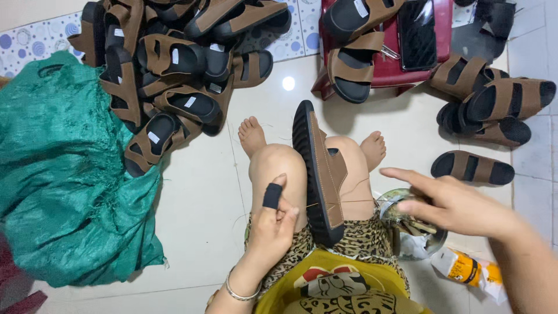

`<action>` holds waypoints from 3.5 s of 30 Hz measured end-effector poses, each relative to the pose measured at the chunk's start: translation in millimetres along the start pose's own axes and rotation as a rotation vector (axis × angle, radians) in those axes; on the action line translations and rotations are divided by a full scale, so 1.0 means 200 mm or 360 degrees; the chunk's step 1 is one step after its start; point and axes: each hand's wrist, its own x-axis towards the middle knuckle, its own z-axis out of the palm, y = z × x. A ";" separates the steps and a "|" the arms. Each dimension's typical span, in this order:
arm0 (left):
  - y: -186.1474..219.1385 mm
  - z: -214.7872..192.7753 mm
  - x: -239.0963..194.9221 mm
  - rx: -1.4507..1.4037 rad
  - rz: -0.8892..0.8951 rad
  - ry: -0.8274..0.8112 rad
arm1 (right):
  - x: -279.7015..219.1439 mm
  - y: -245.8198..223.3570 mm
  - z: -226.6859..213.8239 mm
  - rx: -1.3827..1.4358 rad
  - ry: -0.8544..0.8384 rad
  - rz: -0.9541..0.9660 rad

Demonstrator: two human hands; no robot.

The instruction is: The person sits on the floor and sews a brown sandal using a needle and thread. They repeatedly push the needle through the sole and pull the thread to secure the parts of the sandal.

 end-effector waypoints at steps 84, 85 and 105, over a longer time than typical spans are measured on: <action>-0.03 -0.03 0.15 0.0874 0.0860 -0.0198 | 0.13 -0.27 0.22 -0.0220 0.0662 -0.0879; -0.03 -0.03 0.14 0.0879 0.0887 -0.0161 | 0.12 -0.28 0.23 -0.0281 0.0731 -0.0878; -0.08 0.08 0.18 0.0721 0.1241 0.0317 | 0.16 -0.44 0.15 -0.0200 0.0713 -0.0874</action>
